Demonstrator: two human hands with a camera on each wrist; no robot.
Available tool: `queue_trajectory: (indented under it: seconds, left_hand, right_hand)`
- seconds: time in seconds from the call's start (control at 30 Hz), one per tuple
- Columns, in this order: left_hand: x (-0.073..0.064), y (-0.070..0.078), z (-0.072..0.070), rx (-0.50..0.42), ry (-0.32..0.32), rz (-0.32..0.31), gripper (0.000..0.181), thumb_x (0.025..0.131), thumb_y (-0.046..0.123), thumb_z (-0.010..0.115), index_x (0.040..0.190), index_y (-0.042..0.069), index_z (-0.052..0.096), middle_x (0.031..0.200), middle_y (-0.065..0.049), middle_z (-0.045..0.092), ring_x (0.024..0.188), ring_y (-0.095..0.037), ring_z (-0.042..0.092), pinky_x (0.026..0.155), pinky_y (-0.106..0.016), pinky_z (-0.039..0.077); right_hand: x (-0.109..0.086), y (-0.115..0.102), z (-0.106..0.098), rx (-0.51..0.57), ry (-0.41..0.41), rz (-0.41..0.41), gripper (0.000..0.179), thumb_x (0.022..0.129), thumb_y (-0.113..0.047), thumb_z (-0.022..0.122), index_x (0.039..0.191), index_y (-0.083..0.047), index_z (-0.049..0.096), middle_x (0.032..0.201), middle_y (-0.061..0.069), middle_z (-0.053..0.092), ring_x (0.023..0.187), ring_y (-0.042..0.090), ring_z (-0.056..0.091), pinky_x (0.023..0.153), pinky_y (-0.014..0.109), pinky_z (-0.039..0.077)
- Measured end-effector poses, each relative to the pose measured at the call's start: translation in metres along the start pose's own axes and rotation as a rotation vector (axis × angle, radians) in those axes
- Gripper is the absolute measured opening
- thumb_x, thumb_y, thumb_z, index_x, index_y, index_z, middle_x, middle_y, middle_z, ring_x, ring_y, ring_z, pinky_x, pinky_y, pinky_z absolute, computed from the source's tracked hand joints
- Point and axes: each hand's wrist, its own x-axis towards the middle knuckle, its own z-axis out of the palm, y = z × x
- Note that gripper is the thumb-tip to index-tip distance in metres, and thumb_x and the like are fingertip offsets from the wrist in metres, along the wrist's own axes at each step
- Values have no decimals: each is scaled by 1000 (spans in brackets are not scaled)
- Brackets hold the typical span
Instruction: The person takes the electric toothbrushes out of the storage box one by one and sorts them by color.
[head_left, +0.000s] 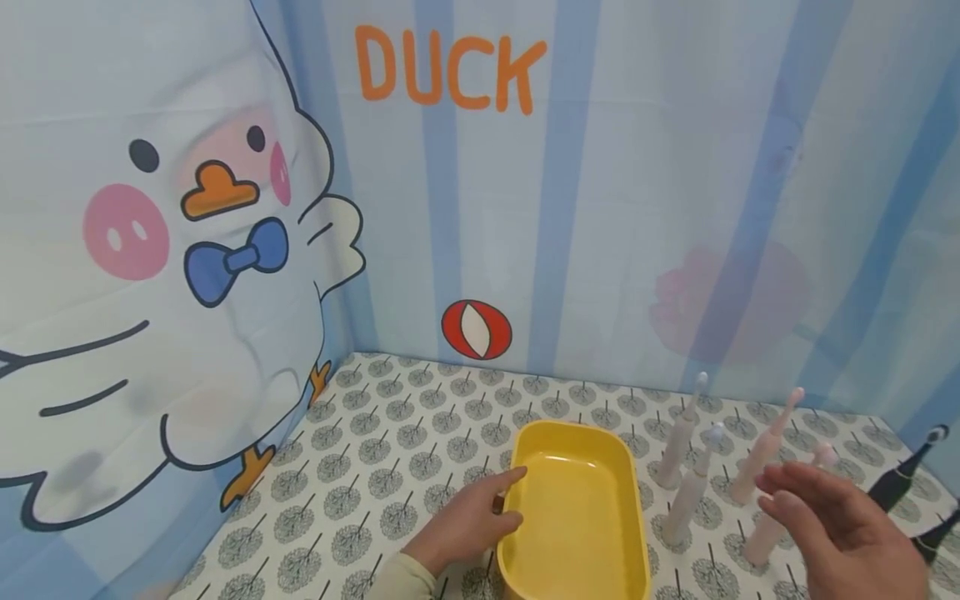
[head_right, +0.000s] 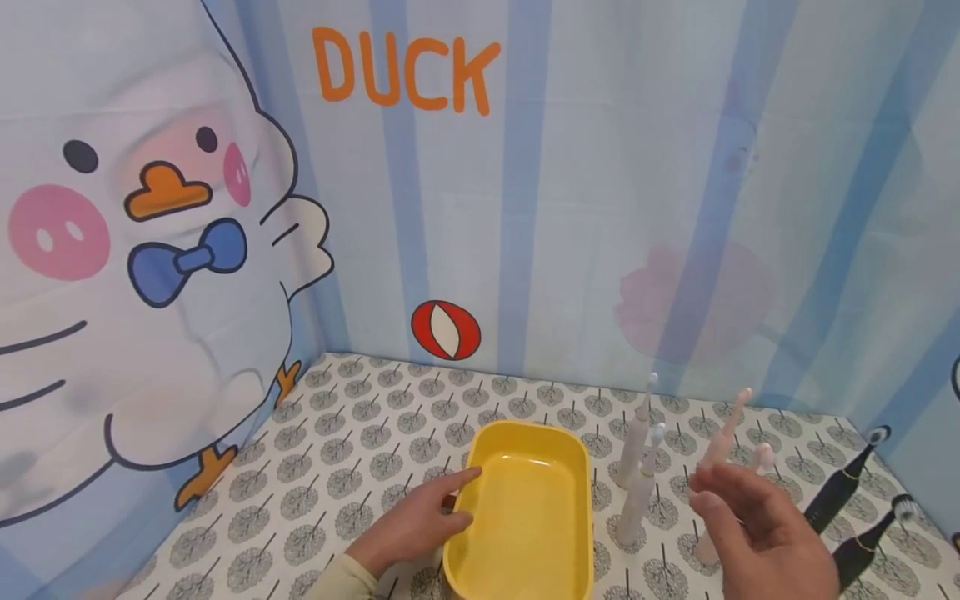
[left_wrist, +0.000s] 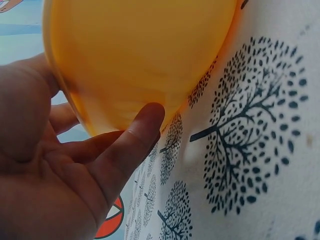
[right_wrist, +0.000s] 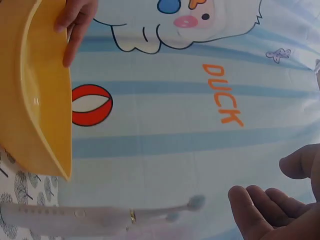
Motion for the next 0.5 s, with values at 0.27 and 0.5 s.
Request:
queue_trajectory:
  seconds: [0.27, 0.5]
  left_hand:
    - [-1, -1, 0, 3, 14, -12, 60, 85, 19, 63, 141, 20, 39, 126, -1, 53, 93, -13, 60, 65, -25, 54]
    - [-1, 0, 2, 4, 17, 9, 60, 85, 19, 64, 140, 20, 39, 125, -2, 54, 93, -12, 60, 65, -23, 54]
  right_hand:
    - [-31, -124, 43, -135, -371, 15, 55, 89, -51, 50, 131, -15, 48, 122, 5, 56, 108, 23, 54, 87, 42, 48]
    - [-17, -120, 87, -193, -497, -103, 54, 90, -51, 49, 130, -15, 47, 125, 5, 54, 110, 25, 53, 88, 42, 47]
